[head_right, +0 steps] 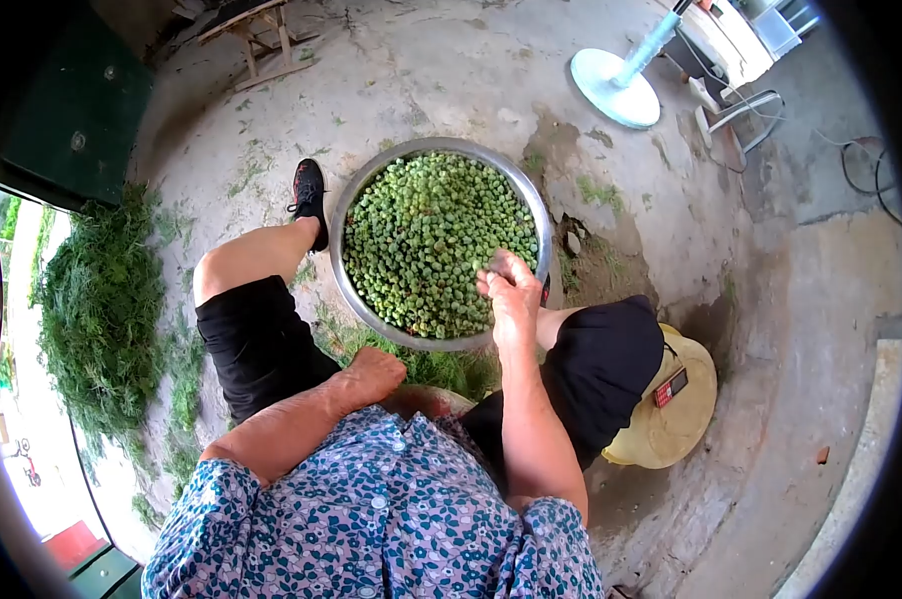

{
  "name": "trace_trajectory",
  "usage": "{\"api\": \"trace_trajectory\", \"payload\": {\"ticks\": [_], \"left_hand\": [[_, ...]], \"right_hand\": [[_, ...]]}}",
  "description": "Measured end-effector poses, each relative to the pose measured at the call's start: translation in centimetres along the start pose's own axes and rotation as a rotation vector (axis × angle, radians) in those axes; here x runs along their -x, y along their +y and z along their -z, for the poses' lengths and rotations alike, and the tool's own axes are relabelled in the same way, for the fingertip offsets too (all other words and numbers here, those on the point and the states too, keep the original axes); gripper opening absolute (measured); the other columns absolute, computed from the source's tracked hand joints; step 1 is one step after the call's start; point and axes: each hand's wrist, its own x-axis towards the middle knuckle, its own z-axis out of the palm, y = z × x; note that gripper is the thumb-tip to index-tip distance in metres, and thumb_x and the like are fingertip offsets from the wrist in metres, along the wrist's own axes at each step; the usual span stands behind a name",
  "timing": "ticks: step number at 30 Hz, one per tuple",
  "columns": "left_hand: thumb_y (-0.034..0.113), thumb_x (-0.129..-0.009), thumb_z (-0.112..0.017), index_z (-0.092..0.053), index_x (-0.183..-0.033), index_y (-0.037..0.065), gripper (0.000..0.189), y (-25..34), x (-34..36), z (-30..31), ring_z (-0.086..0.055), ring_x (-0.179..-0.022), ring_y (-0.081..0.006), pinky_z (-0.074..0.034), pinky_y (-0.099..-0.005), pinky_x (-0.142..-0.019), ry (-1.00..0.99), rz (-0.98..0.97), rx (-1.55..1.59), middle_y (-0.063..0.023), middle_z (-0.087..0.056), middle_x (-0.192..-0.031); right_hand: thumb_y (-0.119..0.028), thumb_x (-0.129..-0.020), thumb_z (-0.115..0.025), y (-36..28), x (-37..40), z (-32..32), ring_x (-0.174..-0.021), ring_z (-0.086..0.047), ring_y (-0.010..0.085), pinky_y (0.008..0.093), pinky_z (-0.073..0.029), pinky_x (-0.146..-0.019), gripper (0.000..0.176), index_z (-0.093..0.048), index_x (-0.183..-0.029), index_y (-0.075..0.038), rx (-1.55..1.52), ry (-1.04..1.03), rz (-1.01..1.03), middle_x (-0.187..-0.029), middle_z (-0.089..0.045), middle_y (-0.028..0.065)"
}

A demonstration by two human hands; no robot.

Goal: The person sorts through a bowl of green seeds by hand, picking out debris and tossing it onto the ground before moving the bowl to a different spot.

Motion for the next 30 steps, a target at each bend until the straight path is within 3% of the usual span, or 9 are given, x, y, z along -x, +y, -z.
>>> {"api": "trace_trajectory", "payload": {"ticks": [6,12,16,20,21,22,23,26,30], "left_hand": [[0.013,-0.074,-0.056,-0.066,-0.072,0.008,0.012,-0.2,0.1,-1.2,-0.065,-0.073,-0.0285,-0.050,-0.0418,-0.061,0.176,-0.093,0.036,-0.0092,-0.066,-0.076],[0.011,-0.075,-0.055,-0.065,-0.069,0.008,0.013,-0.3,0.9,0.8,-0.065,-0.073,-0.0277,-0.051,-0.0391,-0.058,0.002,0.021,-0.080,-0.0093,-0.065,-0.073],[0.009,-0.074,-0.055,-0.060,-0.075,0.011,0.006,-2.4,2.5,3.6,-0.065,-0.068,-0.0200,-0.048,-0.0317,-0.051,0.379,0.039,-0.126,-0.0049,-0.061,-0.069],[0.010,-0.071,-0.056,-0.049,-0.075,0.017,0.010,-5.4,4.3,10.7,-0.052,-0.054,-0.0074,-0.038,-0.0271,-0.040,0.792,0.218,-0.534,0.0049,-0.049,-0.063],[0.012,-0.076,-0.056,-0.055,-0.080,0.014,0.005,-6.4,4.3,13.0,-0.059,-0.061,-0.0125,-0.045,-0.0294,-0.045,0.688,0.235,-0.479,-0.0004,-0.058,-0.071],[0.017,-0.083,-0.055,-0.061,-0.092,0.009,0.013,-8.6,3.6,14.3,-0.064,-0.071,-0.0201,-0.052,-0.0334,-0.057,0.774,0.150,-0.152,-0.0078,-0.065,-0.084],[0.022,-0.087,-0.055,-0.062,-0.102,0.008,0.022,-7.6,4.3,18.1,-0.065,-0.080,-0.0257,-0.054,-0.0351,-0.070,0.642,0.306,0.027,-0.0106,-0.066,-0.096],[0.023,-0.085,-0.053,-0.064,-0.097,0.008,0.023,-9.7,2.6,22.4,-0.063,-0.083,-0.0300,-0.051,-0.0396,-0.071,0.674,0.315,0.215,-0.0124,-0.066,-0.087],[0.025,-0.083,-0.053,-0.064,-0.096,0.007,0.026,-12.3,-0.1,24.1,-0.062,-0.082,-0.0328,-0.048,-0.0408,-0.072,0.716,0.217,0.198,-0.0155,-0.065,-0.084]], "right_hand": [[0.000,-0.086,-0.054,-0.1,-0.1,0.2,-0.076,-0.063,0.0162,0.0256,-0.053,-0.065,0.023,-0.060,-0.109,0.003,0.032,0.084,-0.015,-0.093,-0.063,0.0084],[-0.002,-0.087,-0.056,0.0,0.0,0.2,-0.071,-0.063,0.0147,0.0236,-0.052,-0.060,0.021,-0.061,-0.106,0.004,0.069,0.130,-0.056,-0.090,-0.064,0.0085],[-0.001,-0.087,-0.054,0.4,-0.2,0.8,-0.069,-0.062,0.0142,0.0237,-0.051,-0.058,0.020,-0.061,-0.104,0.005,0.063,0.135,-0.056,-0.088,-0.064,0.0087],[0.000,-0.086,-0.053,0.8,-0.6,0.7,-0.068,-0.060,0.0125,0.0227,-0.050,-0.057,0.020,-0.062,-0.104,0.002,0.188,0.179,-0.047,-0.088,-0.063,0.0060],[0.000,-0.086,-0.053,1.2,-0.8,0.5,-0.067,-0.059,0.0113,0.0220,-0.050,-0.057,0.020,-0.063,-0.104,0.000,0.191,0.195,-0.078,-0.087,-0.063,0.0044],[0.000,-0.086,-0.053,1.8,-1.2,0.7,-0.068,-0.060,0.0119,0.0228,-0.050,-0.058,0.020,-0.062,-0.103,0.001,0.225,0.193,-0.084,-0.087,-0.063,0.0050],[0.000,-0.086,-0.053,2.7,-1.5,0.9,-0.069,-0.061,0.0125,0.0236,-0.051,-0.058,0.020,-0.062,-0.103,0.002,0.257,0.191,-0.090,-0.087,-0.063,0.0056],[-0.002,-0.084,-0.055,3.9,-2.0,0.2,-0.066,-0.060,0.0117,0.0252,-0.050,-0.055,0.017,-0.065,-0.098,-0.002,0.378,0.186,-0.110,-0.081,-0.063,0.0031],[0.005,-0.076,-0.056,8.7,-3.2,-0.4,-0.074,-0.061,0.0258,0.0320,-0.048,-0.066,0.026,-0.064,-0.099,-0.004,0.962,-0.006,0.483,-0.083,-0.064,0.0108]]}}
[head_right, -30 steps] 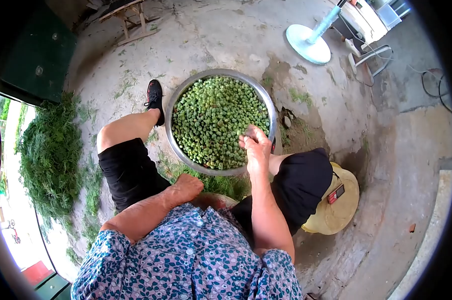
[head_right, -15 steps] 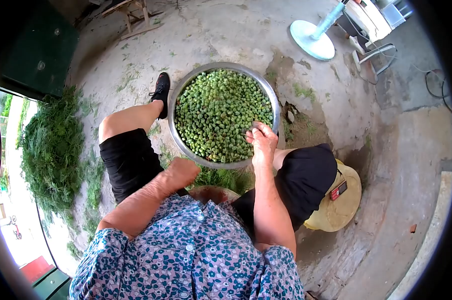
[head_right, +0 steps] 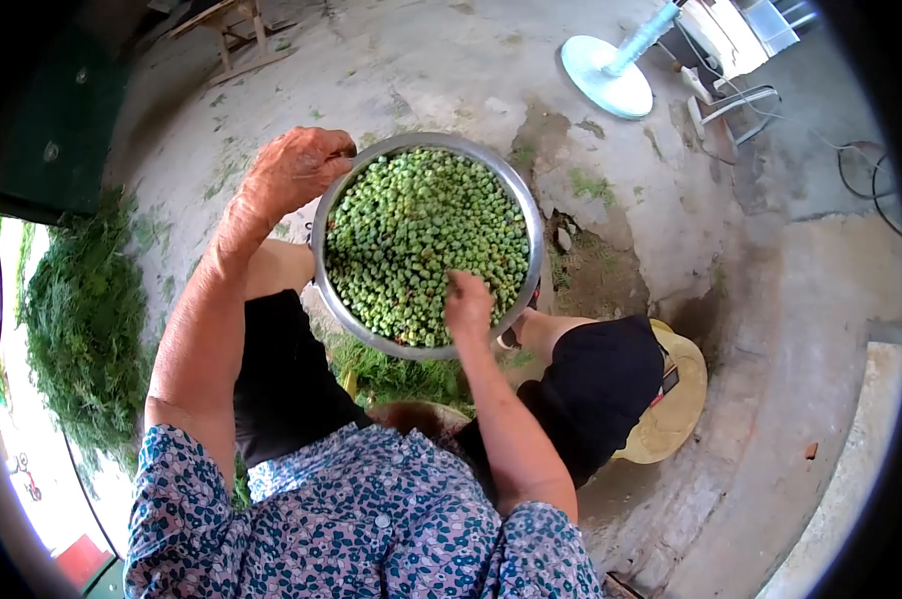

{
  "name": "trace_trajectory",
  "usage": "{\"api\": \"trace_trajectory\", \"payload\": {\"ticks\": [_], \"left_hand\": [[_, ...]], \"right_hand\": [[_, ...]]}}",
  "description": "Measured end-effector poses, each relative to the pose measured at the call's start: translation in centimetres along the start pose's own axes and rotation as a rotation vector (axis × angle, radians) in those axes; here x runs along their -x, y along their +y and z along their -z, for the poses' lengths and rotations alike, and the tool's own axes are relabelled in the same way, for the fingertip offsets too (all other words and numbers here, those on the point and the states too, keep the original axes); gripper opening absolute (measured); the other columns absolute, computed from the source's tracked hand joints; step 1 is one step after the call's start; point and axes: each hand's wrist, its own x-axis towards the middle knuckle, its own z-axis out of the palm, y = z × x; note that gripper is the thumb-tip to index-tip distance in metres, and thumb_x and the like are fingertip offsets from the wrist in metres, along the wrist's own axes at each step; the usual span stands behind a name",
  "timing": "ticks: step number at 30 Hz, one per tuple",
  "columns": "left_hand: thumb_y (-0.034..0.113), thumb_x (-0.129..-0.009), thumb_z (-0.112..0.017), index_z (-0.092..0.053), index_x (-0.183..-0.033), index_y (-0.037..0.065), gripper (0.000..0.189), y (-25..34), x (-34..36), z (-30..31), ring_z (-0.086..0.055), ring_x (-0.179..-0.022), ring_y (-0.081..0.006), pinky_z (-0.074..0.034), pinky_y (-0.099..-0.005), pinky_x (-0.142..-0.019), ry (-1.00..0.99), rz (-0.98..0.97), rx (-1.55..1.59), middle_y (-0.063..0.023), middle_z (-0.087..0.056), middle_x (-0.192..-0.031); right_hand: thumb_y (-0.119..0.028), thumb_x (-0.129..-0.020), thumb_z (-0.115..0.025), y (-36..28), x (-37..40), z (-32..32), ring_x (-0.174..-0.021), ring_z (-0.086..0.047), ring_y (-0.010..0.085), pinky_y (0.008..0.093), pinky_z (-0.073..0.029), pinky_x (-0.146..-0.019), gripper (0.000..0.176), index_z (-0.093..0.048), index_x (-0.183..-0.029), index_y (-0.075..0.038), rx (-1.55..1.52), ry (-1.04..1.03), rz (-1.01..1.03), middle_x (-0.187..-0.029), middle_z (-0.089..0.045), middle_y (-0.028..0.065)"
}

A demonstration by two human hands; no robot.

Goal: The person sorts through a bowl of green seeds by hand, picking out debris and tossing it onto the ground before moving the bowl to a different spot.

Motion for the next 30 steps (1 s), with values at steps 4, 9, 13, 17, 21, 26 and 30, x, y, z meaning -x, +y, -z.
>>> {"api": "trace_trajectory", "payload": {"ticks": [4,9,13,17,21,26,30], "left_hand": [[0.026,-0.079,-0.055,-0.065,-0.097,0.005,0.030,-2.6,-2.0,-3.0,-0.062,-0.080,-0.0339,-0.048,-0.0394,-0.071,0.041,0.013,0.198,-0.0178,-0.065,-0.084],[0.024,-0.075,-0.056,-0.066,-0.094,0.006,0.028,-2.7,-2.9,-3.3,-0.062,-0.081,-0.0328,-0.048,-0.0405,-0.073,-0.024,0.085,0.127,-0.0168,-0.065,-0.082],[0.024,-0.077,-0.057,-0.067,-0.094,0.008,0.025,-2.3,-3.6,-3.1,-0.062,-0.081,-0.0336,-0.048,-0.0413,-0.073,-0.020,0.092,0.160,-0.0166,-0.064,-0.080],[0.022,-0.079,-0.057,-0.065,-0.099,0.005,0.027,-1.9,-4.4,-2.4,-0.063,-0.079,-0.0306,-0.048,-0.0377,-0.072,-0.086,0.124,0.161,-0.0151,-0.066,-0.086],[0.022,-0.079,-0.058,-0.064,-0.099,0.004,0.027,-1.9,-5.0,-2.4,-0.063,-0.079,-0.0304,-0.048,-0.0376,-0.072,-0.092,0.130,0.175,-0.0152,-0.066,-0.086],[0.022,-0.079,-0.057,-0.064,-0.099,0.004,0.028,-1.7,-5.5,-2.3,-0.063,-0.079,-0.0304,-0.048,-0.0377,-0.072,-0.102,0.160,0.207,-0.0155,-0.066,-0.085],[0.022,-0.079,-0.057,-0.064,-0.100,0.004,0.028,-1.6,-5.7,-2.6,-0.063,-0.079,-0.0304,-0.048,-0.0378,-0.072,-0.080,0.123,0.200,-0.0158,-0.066,-0.085]], "right_hand": [[-0.002,-0.080,-0.058,-2.9,0.1,-3.4,-0.094,-0.055,0.0227,0.0289,-0.047,-0.080,0.025,-0.064,-0.103,-0.008,-0.185,-0.219,-0.091,-0.106,-0.058,0.0077],[0.003,-0.082,-0.051,-5.6,-1.1,-4.7,-0.099,-0.051,0.0358,0.0393,-0.045,-0.084,0.036,-0.056,-0.116,-0.009,0.035,-0.426,0.048,-0.118,-0.051,0.0159],[0.004,-0.080,-0.049,-4.3,-1.7,-6.4,-0.093,-0.049,0.0400,0.0432,-0.046,-0.079,0.041,-0.056,-0.116,-0.013,0.145,-0.422,0.109,-0.118,-0.049,0.0162],[0.004,-0.077,-0.050,-4.5,-2.4,-6.1,-0.089,-0.049,0.0367,0.0422,-0.046,-0.074,0.041,-0.056,-0.115,-0.013,0.151,-0.452,0.132,-0.110,-0.051,0.0130],[0.003,-0.077,-0.053,-4.0,-2.6,-6.4,-0.088,-0.050,0.0367,0.0412,-0.046,-0.073,0.042,-0.056,-0.115,-0.012,0.166,-0.482,0.156,-0.118,-0.050,0.0116],[0.008,-0.072,-0.052,-4.6,-4.3,-6.7,-0.093,-0.049,0.0378,0.0408,-0.046,-0.078,0.051,-0.055,-0.118,-0.013,0.271,-0.473,0.077,-0.126,-0.047,0.0134],[0.008,-0.073,-0.051,-4.0,-5.5,-6.5,-0.096,-0.048,0.0390,0.0430,-0.044,-0.084,0.050,-0.056,-0.118,-0.013,0.272,-0.414,0.092,-0.126,-0.048,0.0144]]}}
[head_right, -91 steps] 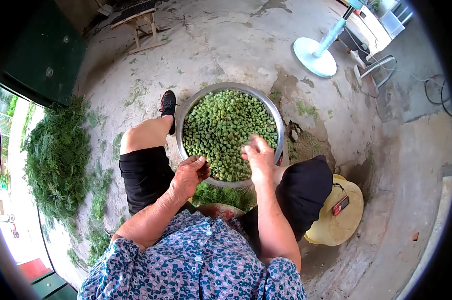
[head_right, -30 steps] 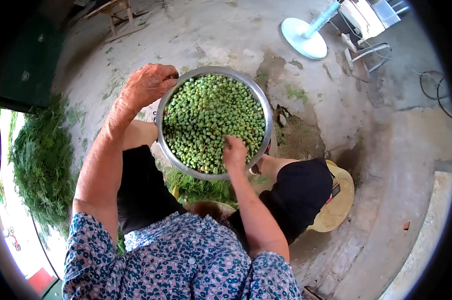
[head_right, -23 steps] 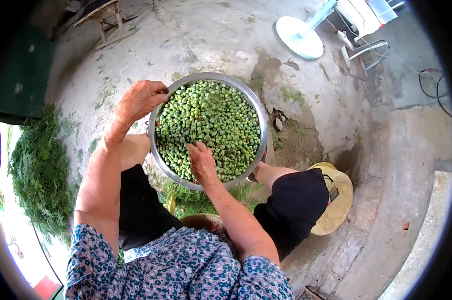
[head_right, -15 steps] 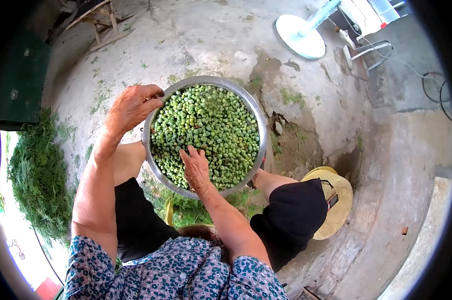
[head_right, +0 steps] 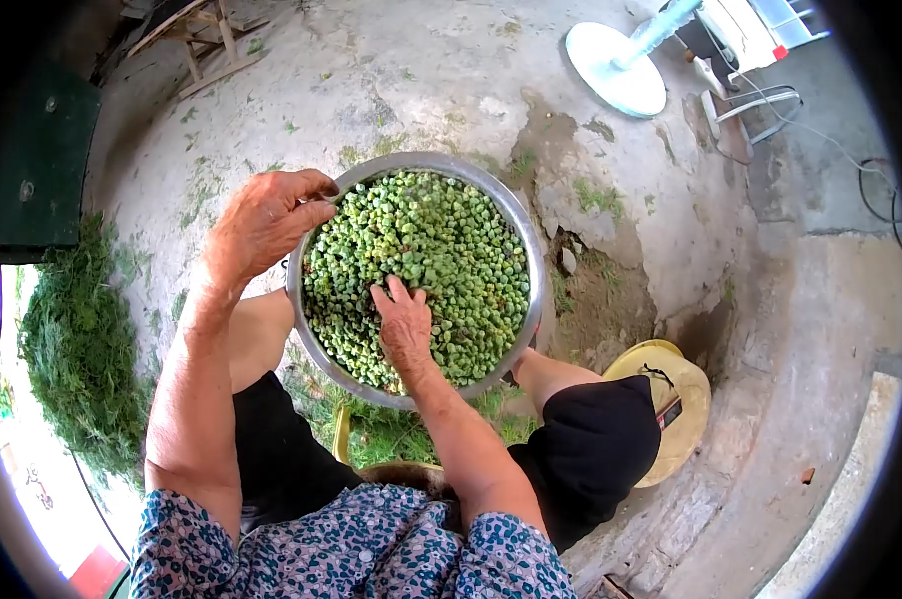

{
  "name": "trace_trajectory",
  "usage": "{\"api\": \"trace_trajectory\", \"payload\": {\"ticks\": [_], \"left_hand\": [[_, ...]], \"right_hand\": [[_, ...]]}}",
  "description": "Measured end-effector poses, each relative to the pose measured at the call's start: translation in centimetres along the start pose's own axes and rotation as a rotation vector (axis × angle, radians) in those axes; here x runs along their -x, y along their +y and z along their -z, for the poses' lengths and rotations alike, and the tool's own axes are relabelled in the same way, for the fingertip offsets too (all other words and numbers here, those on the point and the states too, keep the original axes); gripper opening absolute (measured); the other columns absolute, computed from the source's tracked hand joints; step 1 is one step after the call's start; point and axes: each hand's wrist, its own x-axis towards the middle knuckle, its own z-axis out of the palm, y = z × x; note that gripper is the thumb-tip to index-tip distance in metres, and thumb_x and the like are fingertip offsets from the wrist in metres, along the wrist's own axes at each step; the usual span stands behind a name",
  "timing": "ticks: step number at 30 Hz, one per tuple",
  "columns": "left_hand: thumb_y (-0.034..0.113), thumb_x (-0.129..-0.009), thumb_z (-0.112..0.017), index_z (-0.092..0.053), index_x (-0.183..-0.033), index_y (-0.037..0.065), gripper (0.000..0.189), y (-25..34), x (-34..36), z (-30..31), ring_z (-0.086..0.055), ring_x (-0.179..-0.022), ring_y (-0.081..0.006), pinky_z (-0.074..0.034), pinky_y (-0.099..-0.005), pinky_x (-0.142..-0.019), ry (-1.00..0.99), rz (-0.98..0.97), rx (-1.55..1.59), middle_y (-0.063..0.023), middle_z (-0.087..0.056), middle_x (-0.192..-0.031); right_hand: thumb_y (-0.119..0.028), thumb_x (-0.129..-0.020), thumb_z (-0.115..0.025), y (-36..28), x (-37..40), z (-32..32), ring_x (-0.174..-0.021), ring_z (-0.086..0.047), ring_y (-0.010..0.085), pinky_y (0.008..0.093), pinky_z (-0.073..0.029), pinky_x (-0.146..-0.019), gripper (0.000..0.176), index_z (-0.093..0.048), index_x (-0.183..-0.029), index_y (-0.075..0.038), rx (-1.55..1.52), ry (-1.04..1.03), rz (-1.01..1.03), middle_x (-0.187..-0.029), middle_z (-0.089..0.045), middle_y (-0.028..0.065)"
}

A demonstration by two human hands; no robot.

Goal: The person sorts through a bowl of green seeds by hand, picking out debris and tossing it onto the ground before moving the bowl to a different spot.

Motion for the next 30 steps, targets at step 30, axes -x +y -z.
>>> {"api": "trace_trajectory", "payload": {"ticks": [30], "left_hand": [[0.026,-0.078,-0.058,-0.067,-0.096,0.007,0.027,-0.3,-0.2,-0.2,-0.061,-0.087,-0.0325,-0.047,-0.0423,-0.077,0.045,-0.003,0.036,-0.0159,-0.065,-0.085]], "right_hand": [[-0.007,-0.078,-0.055,0.4,6.9,-4.5,-0.135,-0.018,0.0368,0.0570,-0.015,-0.109,0.046,-0.052,-0.124,-0.014,0.140,-0.079,0.371,-0.143,-0.029,0.0122]]}}
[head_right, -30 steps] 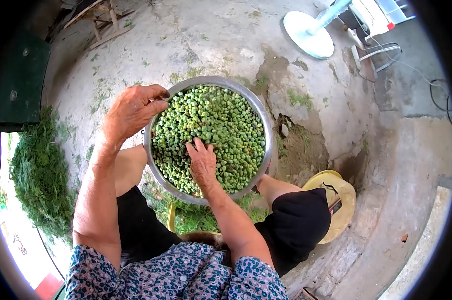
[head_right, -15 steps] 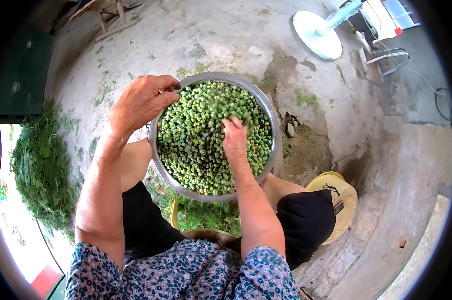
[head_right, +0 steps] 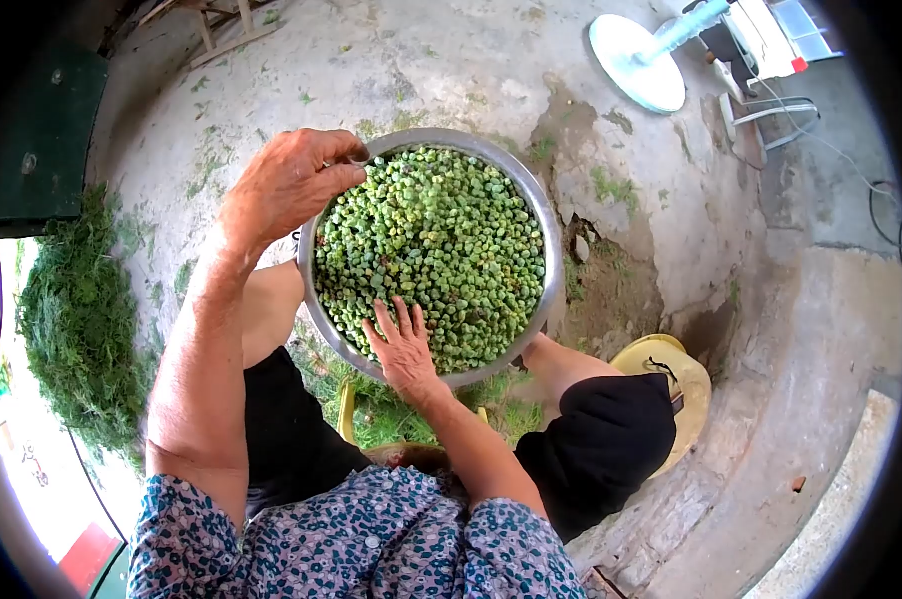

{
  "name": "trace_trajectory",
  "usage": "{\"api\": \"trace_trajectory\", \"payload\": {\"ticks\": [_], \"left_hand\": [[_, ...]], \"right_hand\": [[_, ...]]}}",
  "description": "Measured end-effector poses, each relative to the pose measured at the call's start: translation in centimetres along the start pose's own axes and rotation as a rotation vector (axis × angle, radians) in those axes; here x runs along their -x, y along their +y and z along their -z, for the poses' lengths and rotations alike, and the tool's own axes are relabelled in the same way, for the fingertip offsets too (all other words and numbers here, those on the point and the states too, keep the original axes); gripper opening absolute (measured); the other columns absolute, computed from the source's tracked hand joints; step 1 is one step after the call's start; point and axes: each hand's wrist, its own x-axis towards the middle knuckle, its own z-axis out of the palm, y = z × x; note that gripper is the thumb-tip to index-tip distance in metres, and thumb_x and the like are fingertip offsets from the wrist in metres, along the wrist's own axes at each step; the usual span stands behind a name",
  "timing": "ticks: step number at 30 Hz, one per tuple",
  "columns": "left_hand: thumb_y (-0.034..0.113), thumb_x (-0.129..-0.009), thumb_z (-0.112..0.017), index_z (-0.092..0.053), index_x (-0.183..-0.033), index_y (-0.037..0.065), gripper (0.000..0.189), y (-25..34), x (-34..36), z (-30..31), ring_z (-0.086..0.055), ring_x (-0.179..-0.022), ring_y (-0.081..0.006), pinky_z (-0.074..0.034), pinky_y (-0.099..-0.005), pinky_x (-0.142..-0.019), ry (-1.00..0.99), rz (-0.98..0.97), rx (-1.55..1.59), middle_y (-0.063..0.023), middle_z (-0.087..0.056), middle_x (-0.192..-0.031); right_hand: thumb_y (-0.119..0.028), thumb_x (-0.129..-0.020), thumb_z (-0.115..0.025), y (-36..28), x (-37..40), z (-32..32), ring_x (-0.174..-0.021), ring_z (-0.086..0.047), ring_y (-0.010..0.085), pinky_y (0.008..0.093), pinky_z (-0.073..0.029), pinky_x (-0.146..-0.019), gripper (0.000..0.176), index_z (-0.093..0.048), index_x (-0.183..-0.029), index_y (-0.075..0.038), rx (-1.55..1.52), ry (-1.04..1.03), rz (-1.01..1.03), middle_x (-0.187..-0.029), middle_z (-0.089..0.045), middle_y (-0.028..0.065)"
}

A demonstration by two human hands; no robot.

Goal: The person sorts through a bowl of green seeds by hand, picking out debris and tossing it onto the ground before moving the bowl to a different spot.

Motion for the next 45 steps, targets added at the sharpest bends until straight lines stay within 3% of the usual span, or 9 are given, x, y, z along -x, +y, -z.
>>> {"api": "trace_trajectory", "payload": {"ticks": [5,8,14,17,21,26,35,42,45], "left_hand": [[0.024,-0.078,-0.057,-0.067,-0.095,0.007,0.026,-0.3,0.0,-0.1,-0.062,-0.084,-0.0333,-0.048,-0.0424,-0.074,0.023,-0.026,0.000,-0.0164,-0.065,-0.082],[0.024,-0.078,-0.057,-0.066,-0.097,0.006,0.027,0.0,-0.1,0.2,-0.062,-0.081,-0.0328,-0.048,-0.0411,-0.072,0.001,-0.023,-0.006,-0.0166,-0.065,-0.082],[0.023,-0.081,-0.058,-0.064,-0.100,0.005,0.028,-0.1,-0.1,0.2,-0.063,-0.080,-0.0298,-0.048,-0.0388,-0.072,0.007,-0.013,-0.012,-0.0152,-0.066,-0.085],[0.022,-0.081,-0.058,-0.064,-0.100,0.004,0.028,-0.1,-0.1,0.5,-0.063,-0.079,-0.0304,-0.048,-0.0383,-0.072,0.003,0.015,0.018,-0.0161,-0.066,-0.084],[0.021,-0.080,-0.059,-0.064,-0.100,0.002,0.028,0.0,-0.3,0.8,-0.063,-0.080,-0.0310,-0.049,-0.0380,-0.072,-0.007,0.049,0.040,-0.0170,-0.066,-0.086],[0.021,-0.080,-0.060,-0.064,-0.098,0.002,0.027,0.3,-0.5,1.1,-0.063,-0.080,-0.0313,-0.049,-0.0379,-0.072,-0.033,0.072,0.035,-0.0168,-0.066,-0.086],[0.021,-0.079,-0.058,-0.064,-0.096,0.002,0.026,-0.2,-0.3,0.7,-0.063,-0.076,-0.0306,-0.048,-0.0373,-0.070,0.035,0.047,0.052,-0.0160,-0.065,-0.083],[0.021,-0.079,-0.058,-0.065,-0.097,0.001,0.027,-0.4,-0.4,0.9,-0.063,-0.077,-0.0308,-0.049,-0.0378,-0.071,0.040,0.035,0.045,-0.0167,-0.065,-0.083],[0.020,-0.080,-0.058,-0.064,-0.099,0.001,0.027,-0.7,-0.5,0.8,-0.063,-0.077,-0.0306,-0.049,-0.0381,-0.071,0.041,0.005,0.057,-0.0169,-0.066,-0.083]], "right_hand": [[-0.006,-0.077,-0.053,1.7,-3.2,0.6,-0.135,-0.018,0.0373,0.0583,-0.016,-0.108,0.046,-0.053,-0.121,-0.016,0.008,0.025,0.094,-0.143,-0.029,0.0097],[-0.005,-0.072,-0.063,2.8,-4.7,0.3,-0.134,-0.022,0.0340,0.0555,-0.017,-0.109,0.048,-0.056,-0.118,-0.017,0.047,0.139,0.110,-0.141,-0.031,0.0095],[-0.001,-0.078,-0.052,4.1,-7.5,0.7,-0.127,-0.032,0.0379,0.0588,-0.021,-0.104,0.031,-0.056,-0.108,-0.009,0.029,0.373,-0.127,-0.133,-0.039,0.0170],[-0.001,-0.078,-0.053,4.3,-9.1,1.8,-0.126,-0.034,0.0396,0.0612,-0.022,-0.102,0.029,-0.057,-0.106,-0.008,0.011,0.427,-0.085,-0.131,-0.041,0.0175],[-0.012,-0.082,-0.054,4.4,-12.9,3.2,-0.126,-0.034,0.0391,0.0623,-0.019,-0.103,0.032,-0.059,-0.113,-0.008,0.124,0.293,-0.016,-0.130,-0.044,0.0146],[-0.025,-0.077,-0.066,6.2,-15.1,3.8,-0.125,-0.036,0.0352,0.0633,-0.016,-0.104,0.033,-0.061,-0.107,-0.011,0.096,0.205,-0.017,-0.129,-0.047,0.0084],[-0.022,-0.075,-0.068,10.4,-12.7,4.1,-0.127,-0.032,0.0297,0.0629,-0.017,-0.104,0.033,-0.061,-0.107,-0.017,0.103,0.237,-0.129,-0.130,-0.044,0.0035],[-0.018,-0.073,-0.069,12.4,-10.6,4.5,-0.126,-0.034,0.0336,0.0582,-0.023,-0.104,0.039,-0.059,-0.111,-0.017,0.042,0.317,-0.206,-0.133,-0.042,0.0070],[-0.011,-0.073,-0.068,13.7,-9.7,4.7,-0.120,-0.040,0.0356,0.0480,-0.033,-0.101,0.040,-0.060,-0.112,-0.015,-0.114,0.377,-0.286,-0.131,-0.045,0.0098]]}}
